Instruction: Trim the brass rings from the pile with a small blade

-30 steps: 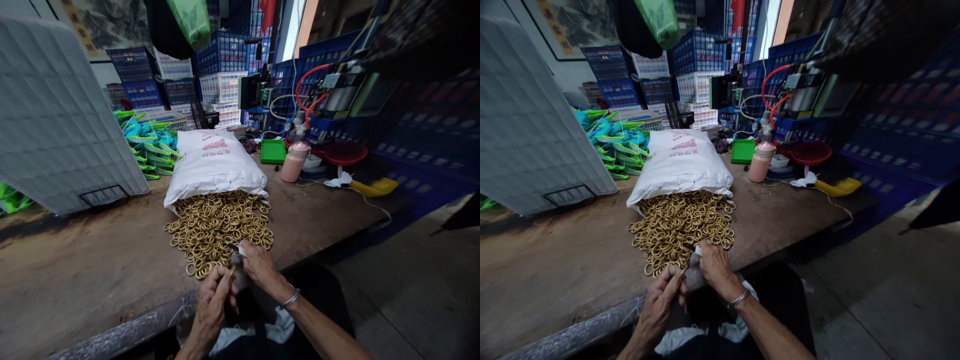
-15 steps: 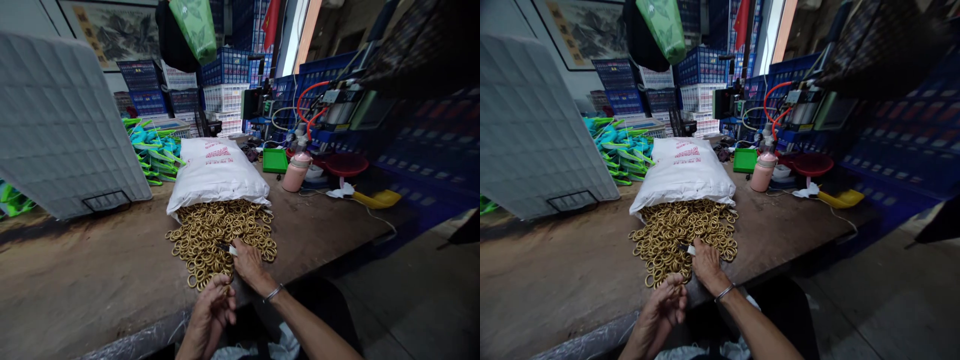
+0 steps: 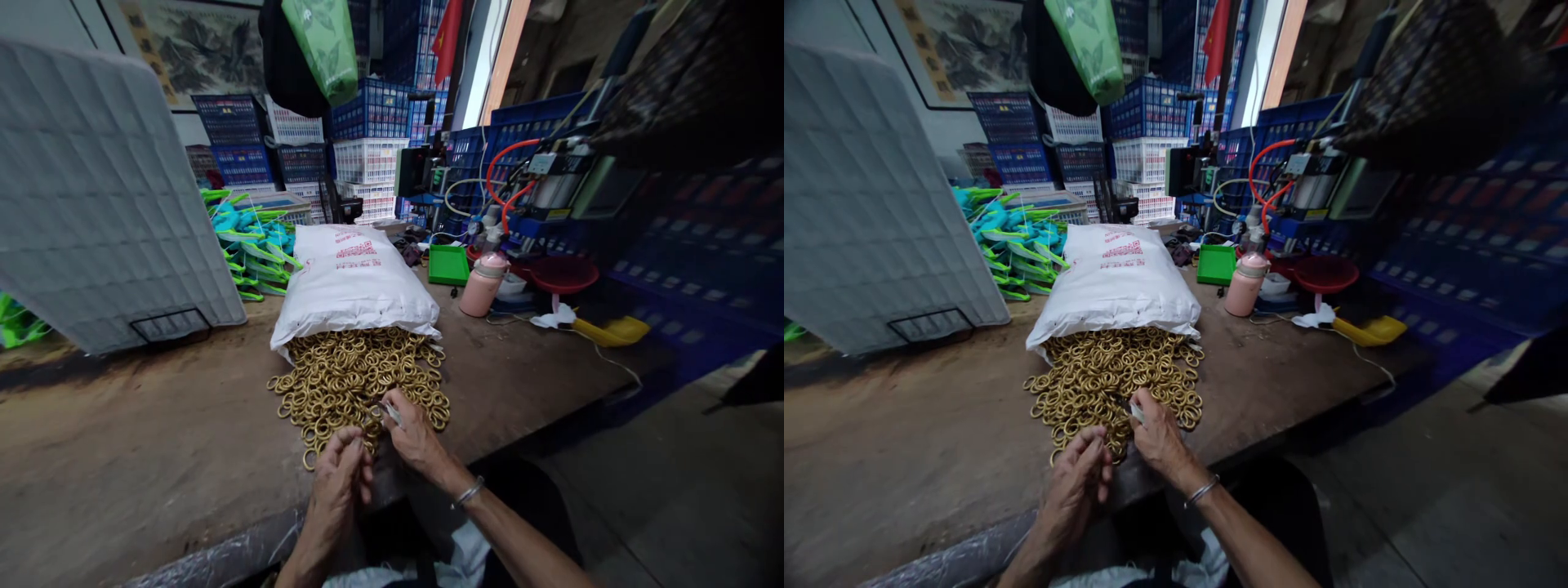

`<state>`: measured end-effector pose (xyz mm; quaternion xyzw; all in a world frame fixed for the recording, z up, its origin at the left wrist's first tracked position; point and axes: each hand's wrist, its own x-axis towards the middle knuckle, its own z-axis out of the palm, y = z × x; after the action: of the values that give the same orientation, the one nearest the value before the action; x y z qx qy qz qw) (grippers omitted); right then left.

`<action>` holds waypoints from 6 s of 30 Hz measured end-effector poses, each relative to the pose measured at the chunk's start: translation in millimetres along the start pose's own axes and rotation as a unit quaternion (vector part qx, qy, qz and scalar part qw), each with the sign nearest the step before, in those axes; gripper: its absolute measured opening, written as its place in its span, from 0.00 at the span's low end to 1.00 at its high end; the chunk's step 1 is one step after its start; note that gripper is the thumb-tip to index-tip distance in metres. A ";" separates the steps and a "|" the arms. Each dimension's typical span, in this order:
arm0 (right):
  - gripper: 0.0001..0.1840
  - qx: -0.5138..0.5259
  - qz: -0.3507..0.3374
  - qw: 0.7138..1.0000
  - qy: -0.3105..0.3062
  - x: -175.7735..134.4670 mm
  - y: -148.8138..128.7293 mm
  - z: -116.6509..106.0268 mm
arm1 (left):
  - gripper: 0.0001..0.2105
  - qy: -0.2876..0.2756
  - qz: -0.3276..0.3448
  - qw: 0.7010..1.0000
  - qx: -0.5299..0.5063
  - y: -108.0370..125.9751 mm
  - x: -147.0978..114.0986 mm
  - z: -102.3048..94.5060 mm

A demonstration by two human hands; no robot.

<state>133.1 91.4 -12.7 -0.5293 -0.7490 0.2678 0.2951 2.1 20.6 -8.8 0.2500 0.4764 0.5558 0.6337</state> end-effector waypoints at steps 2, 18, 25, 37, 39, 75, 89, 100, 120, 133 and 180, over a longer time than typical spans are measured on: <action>0.06 0.042 -0.011 0.999 -0.001 -4.8 -6.4 -2.6 | 0.21 0.021 0.029 0.998 0.043 0.8 5.6 1.3; 0.14 0.224 0.055 0.971 -0.068 -16.7 -12.2 14.9 | 0.12 -0.018 0.132 0.974 0.182 2.6 9.3 0.3; 0.12 0.236 0.063 0.968 -0.058 -18.2 -17.0 10.1 | 0.16 -0.062 -0.008 0.992 0.107 2.1 6.1 0.2; 0.12 0.299 0.089 0.947 -0.073 -20.1 -23.4 7.3 | 0.14 -0.098 -0.022 0.995 -0.008 4.7 -3.7 -3.5; 0.11 0.262 0.080 0.961 -0.043 -21.6 -19.1 10.7 | 0.13 -0.087 -0.022 0.996 -0.018 6.5 -4.9 -2.5; 0.08 -0.157 0.070 0.985 -0.013 -20.5 18.7 2.3 | 0.10 -0.098 -0.024 0.989 -0.104 13.0 -17.5 -6.6; 0.11 -0.217 0.058 0.974 -0.040 -27.3 5.9 8.7 | 0.10 -0.078 -0.097 0.976 -0.181 2.2 -10.1 -24.6; 0.06 0.038 0.019 0.998 -0.041 -29.0 11.2 0.9 | 0.21 0.012 -0.022 0.999 0.044 -11.1 1.9 -6.7; 0.14 0.299 0.105 0.941 -0.117 -37.0 -12.3 2.7 | 0.13 -0.045 0.039 0.993 0.102 -5.0 -4.6 0.3; 0.10 0.237 0.071 0.966 -0.075 -32.3 -20.8 0.6 | 0.17 -0.097 -0.019 0.993 0.059 -7.3 -8.0 -6.7; 0.07 -0.200 0.045 0.978 -0.029 -2.5 4.3 23.7 | 0.09 -0.038 -0.103 0.973 -0.204 2.2 -12.5 -27.2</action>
<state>119.3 88.2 -32.4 -0.6028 -0.7711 0.1406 0.1492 -22.1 3.6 -14.3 0.0856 0.3520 0.5631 0.7428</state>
